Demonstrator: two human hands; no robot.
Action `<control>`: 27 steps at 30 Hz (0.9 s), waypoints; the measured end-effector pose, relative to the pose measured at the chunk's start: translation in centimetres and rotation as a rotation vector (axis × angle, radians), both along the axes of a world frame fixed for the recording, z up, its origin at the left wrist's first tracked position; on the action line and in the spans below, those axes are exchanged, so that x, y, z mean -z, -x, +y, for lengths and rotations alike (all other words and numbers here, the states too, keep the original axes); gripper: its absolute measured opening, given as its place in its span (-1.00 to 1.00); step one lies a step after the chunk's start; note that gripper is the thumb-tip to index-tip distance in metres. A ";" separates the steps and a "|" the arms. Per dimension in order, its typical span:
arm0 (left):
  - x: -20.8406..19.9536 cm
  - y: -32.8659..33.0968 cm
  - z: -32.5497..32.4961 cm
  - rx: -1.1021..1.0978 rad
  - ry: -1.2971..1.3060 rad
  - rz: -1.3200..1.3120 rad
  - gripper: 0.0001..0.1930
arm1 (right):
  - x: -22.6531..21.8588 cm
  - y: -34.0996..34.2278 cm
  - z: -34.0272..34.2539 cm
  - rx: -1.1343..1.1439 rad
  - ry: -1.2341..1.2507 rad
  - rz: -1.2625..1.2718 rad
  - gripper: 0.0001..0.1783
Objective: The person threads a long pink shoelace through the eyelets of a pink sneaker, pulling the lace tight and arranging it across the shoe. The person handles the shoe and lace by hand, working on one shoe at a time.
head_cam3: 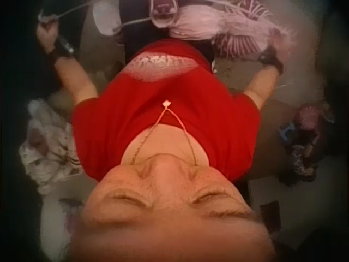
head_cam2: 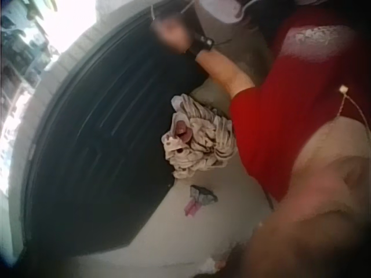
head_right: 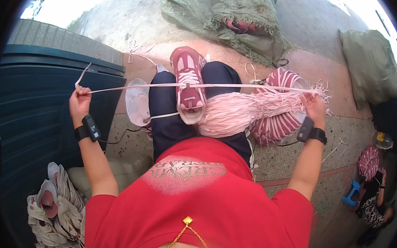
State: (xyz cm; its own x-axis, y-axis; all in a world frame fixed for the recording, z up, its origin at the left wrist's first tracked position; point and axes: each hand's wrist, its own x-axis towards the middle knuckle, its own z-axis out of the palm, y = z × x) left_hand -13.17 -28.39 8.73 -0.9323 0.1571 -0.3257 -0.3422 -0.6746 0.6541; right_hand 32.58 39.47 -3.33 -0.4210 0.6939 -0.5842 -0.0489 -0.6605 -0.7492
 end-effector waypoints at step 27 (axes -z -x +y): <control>4.7 -11.6 19.8 0.916 0.916 0.284 -0.78 | -4.7 25.6 -28.1 -1.443 -1.724 -0.011 -0.45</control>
